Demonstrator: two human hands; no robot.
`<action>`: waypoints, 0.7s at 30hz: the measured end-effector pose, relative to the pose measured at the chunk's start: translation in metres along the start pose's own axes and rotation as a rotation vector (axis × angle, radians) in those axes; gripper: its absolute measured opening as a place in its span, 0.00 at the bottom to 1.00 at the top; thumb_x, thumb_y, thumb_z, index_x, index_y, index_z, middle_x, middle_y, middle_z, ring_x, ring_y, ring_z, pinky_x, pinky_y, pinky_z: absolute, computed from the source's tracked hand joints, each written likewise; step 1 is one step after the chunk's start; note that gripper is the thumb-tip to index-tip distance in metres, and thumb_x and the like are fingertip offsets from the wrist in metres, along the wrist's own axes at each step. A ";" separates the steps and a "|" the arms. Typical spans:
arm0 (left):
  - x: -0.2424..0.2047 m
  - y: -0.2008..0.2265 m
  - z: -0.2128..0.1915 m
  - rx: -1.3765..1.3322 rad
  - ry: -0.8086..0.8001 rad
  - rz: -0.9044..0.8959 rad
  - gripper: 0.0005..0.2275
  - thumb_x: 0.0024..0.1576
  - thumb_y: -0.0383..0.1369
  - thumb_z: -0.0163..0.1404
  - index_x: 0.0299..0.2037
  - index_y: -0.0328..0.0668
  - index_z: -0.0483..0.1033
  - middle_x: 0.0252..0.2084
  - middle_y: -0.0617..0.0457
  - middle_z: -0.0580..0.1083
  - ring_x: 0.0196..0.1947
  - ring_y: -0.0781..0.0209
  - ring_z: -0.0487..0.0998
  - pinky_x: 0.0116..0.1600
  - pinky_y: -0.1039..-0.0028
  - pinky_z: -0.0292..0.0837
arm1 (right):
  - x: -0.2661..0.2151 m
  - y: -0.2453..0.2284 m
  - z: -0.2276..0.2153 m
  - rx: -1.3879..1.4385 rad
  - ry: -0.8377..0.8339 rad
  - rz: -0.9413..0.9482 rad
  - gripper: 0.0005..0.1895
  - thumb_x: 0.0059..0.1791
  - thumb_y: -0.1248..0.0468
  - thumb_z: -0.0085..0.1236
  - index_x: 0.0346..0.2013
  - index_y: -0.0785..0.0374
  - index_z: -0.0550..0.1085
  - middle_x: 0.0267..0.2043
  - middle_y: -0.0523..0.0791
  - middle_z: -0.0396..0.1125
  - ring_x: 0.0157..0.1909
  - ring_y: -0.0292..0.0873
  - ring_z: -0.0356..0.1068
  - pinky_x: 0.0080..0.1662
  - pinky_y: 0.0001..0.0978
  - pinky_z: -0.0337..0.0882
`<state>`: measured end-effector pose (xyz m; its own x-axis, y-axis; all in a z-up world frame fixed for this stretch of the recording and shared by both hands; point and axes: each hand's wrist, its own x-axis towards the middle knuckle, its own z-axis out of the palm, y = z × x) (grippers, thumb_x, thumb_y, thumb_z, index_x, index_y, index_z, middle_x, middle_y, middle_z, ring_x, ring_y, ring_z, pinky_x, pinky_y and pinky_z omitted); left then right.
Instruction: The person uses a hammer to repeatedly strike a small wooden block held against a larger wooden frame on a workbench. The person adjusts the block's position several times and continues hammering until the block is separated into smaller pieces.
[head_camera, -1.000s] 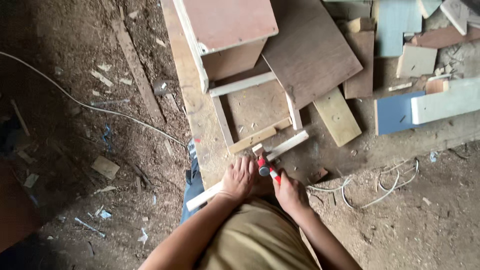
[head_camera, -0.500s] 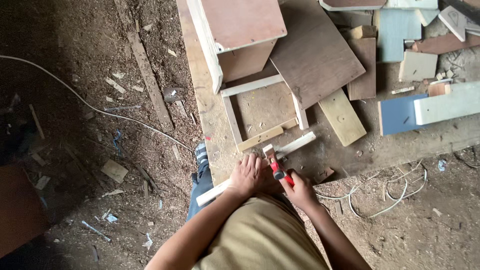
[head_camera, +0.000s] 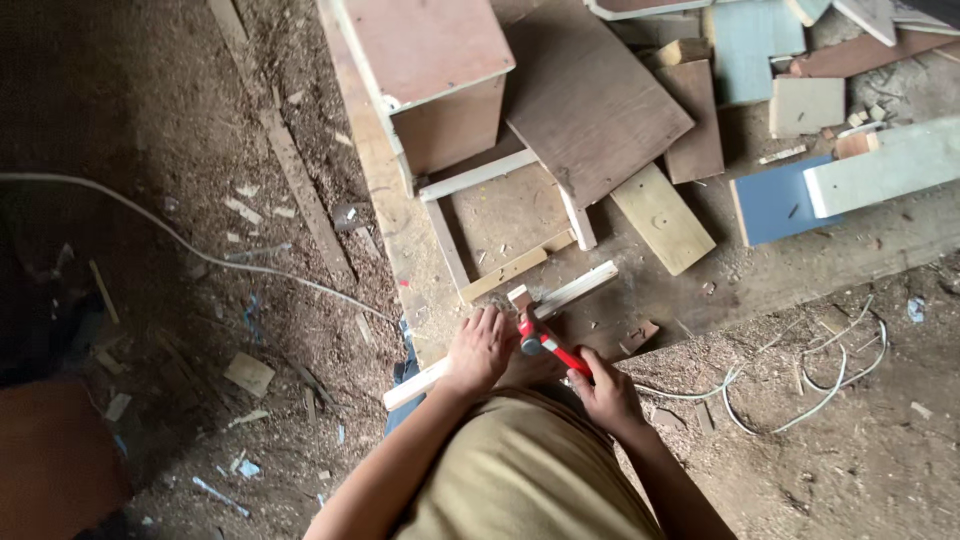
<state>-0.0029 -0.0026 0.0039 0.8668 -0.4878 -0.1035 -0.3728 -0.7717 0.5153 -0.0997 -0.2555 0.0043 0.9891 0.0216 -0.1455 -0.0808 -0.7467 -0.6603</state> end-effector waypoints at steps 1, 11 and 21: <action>0.001 0.003 -0.007 -0.038 -0.002 0.002 0.19 0.58 0.42 0.52 0.51 0.33 0.72 0.48 0.43 0.70 0.51 0.46 0.70 0.54 0.59 0.68 | 0.000 -0.001 -0.002 0.014 0.028 -0.061 0.19 0.52 0.56 0.57 0.51 0.66 0.72 0.35 0.56 0.74 0.31 0.58 0.76 0.30 0.44 0.73; 0.018 0.033 -0.078 -0.110 0.292 0.059 0.14 0.55 0.37 0.59 0.47 0.37 0.78 0.48 0.46 0.73 0.49 0.48 0.75 0.53 0.61 0.73 | 0.008 -0.003 -0.014 -0.059 0.294 -0.227 0.15 0.52 0.58 0.56 0.46 0.67 0.72 0.36 0.55 0.72 0.34 0.59 0.74 0.34 0.44 0.74; 0.001 0.009 -0.016 -0.066 0.054 -0.045 0.27 0.52 0.49 0.58 0.55 0.37 0.74 0.56 0.39 0.71 0.59 0.40 0.67 0.62 0.51 0.64 | -0.057 0.087 0.078 -0.259 0.247 -0.150 0.27 0.50 0.52 0.59 0.58 0.67 0.71 0.30 0.52 0.73 0.28 0.54 0.74 0.31 0.47 0.72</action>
<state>0.0000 -0.0042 0.0220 0.8995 -0.4289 -0.0829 -0.3118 -0.7632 0.5659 -0.1728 -0.2694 -0.1025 0.9899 0.0054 0.1414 0.0689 -0.8912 -0.4483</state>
